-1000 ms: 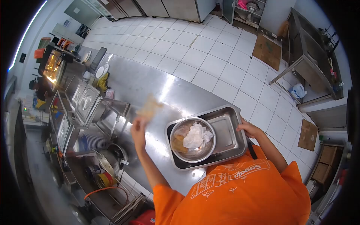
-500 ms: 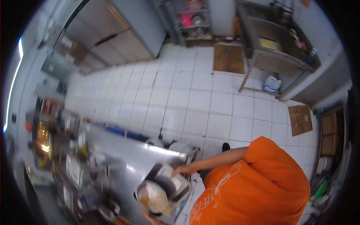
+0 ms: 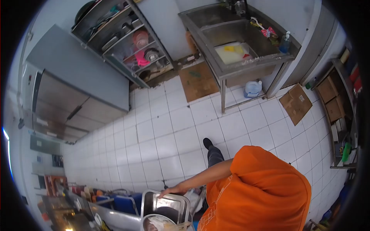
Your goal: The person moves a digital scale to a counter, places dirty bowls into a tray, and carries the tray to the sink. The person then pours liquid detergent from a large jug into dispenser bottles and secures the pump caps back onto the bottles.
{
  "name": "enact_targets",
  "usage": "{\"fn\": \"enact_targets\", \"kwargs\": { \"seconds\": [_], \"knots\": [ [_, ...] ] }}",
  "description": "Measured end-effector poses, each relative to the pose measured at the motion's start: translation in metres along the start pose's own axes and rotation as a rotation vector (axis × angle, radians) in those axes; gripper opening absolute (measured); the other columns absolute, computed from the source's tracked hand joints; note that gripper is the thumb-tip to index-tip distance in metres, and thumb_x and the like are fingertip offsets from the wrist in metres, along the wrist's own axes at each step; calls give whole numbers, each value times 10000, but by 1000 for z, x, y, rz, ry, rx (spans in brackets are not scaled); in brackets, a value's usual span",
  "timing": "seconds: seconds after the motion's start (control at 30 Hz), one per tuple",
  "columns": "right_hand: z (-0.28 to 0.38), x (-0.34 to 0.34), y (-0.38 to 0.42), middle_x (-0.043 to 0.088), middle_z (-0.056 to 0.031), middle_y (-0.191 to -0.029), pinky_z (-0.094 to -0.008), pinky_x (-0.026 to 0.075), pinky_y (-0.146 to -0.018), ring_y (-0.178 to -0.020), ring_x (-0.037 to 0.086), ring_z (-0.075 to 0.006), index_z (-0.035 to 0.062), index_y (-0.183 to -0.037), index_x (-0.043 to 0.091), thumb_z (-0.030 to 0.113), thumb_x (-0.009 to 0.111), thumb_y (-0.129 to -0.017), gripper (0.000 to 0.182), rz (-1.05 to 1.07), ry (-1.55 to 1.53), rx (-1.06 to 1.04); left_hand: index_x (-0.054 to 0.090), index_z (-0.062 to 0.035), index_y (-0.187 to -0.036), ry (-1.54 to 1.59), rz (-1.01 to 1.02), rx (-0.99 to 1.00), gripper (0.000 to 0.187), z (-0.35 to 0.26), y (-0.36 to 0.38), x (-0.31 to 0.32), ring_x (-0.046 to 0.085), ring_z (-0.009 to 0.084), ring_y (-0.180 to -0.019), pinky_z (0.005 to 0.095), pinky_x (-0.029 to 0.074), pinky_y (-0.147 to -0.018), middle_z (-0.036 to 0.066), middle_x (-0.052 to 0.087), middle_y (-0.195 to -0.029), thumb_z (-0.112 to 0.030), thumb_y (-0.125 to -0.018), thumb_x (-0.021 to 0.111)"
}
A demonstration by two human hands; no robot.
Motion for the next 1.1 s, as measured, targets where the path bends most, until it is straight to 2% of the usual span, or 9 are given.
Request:
{"fn": "enact_targets", "kwargs": {
  "seconds": [0.3,0.37,0.4,0.5,0.63,0.7,0.87,0.97,1.1],
  "knots": [
    [330,-157,254,386,-125,-1505,-402,355,-1107,-1352,410,-252,126,-1480,398,599,576,-880,784,-450,146,-570,321,-82,-1482,13,499,-13,736,-26,-174,342,425,318,-1337,500,390,-1085,139,385,-1483,-483,-915,565],
    [368,-162,346,441,-105,-1485,-372,358,-1113,-1321,464,-233,84,-1456,426,601,567,-890,779,-808,138,-753,321,-88,-1482,46,736,-43,735,-36,-197,440,425,314,-1337,500,390,-1086,136,386,-1481,-484,-913,567],
    [377,-180,390,447,-105,-1475,-377,385,-1093,-1296,490,-240,85,-1457,420,600,578,-885,786,-1034,225,-895,321,-90,-1482,60,878,-90,735,-37,-203,499,425,312,-1337,500,390,-1086,134,387,-1480,-484,-912,568],
    [380,-205,506,589,-134,-1291,-373,511,-949,-1099,615,-224,83,-1351,532,548,623,-885,665,-1049,-127,-1226,356,-100,-1469,44,1248,-347,654,-10,-187,683,432,291,-1341,483,376,-1100,110,427,-1460,-524,-974,396],
    [367,-201,635,652,-125,-1182,-329,536,-872,-988,662,-209,56,-1286,583,530,677,-850,651,-1314,-286,-1546,344,-101,-1482,-5,1556,-499,679,81,-147,871,434,271,-1347,473,362,-1108,96,434,-1473,-566,-991,408],
    [351,-219,686,659,-115,-1158,-330,532,-863,-978,659,-209,68,-1264,603,503,689,-848,608,-1383,-397,-1641,345,-93,-1478,-120,1681,-782,794,113,-104,941,456,281,-1330,466,380,-1101,103,441,-1473,-663,-933,433],
    [328,-295,777,666,-105,-1112,-337,527,-841,-939,655,-219,64,-1239,616,530,694,-825,628,-1612,-484,-1862,303,-66,-1493,-396,1841,-866,863,200,-57,1082,448,290,-1339,450,379,-1121,129,410,-1493,-701,-913,362],
    [321,-348,778,677,-100,-1055,-349,544,-799,-881,669,-224,57,-1192,626,501,706,-810,590,-1434,-678,-1904,307,-63,-1493,-537,1844,-964,912,246,-68,1143,442,295,-1344,443,381,-1119,136,405,-1497,-741,-885,365],
    [294,-427,757,706,-111,-893,-378,587,-742,-752,693,-251,26,-1050,665,362,743,-795,429,-1499,-937,-2035,299,-72,-1501,-615,1855,-1194,983,297,-66,1202,441,300,-1346,440,389,-1111,139,406,-1497,-797,-840,359]
  ]
}}
Point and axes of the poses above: each hand's wrist, its own y-axis away from the middle knuckle, its own x-axis out of the palm, z = x × y, the point moved 4 cm from there along -y, towards the middle knuckle
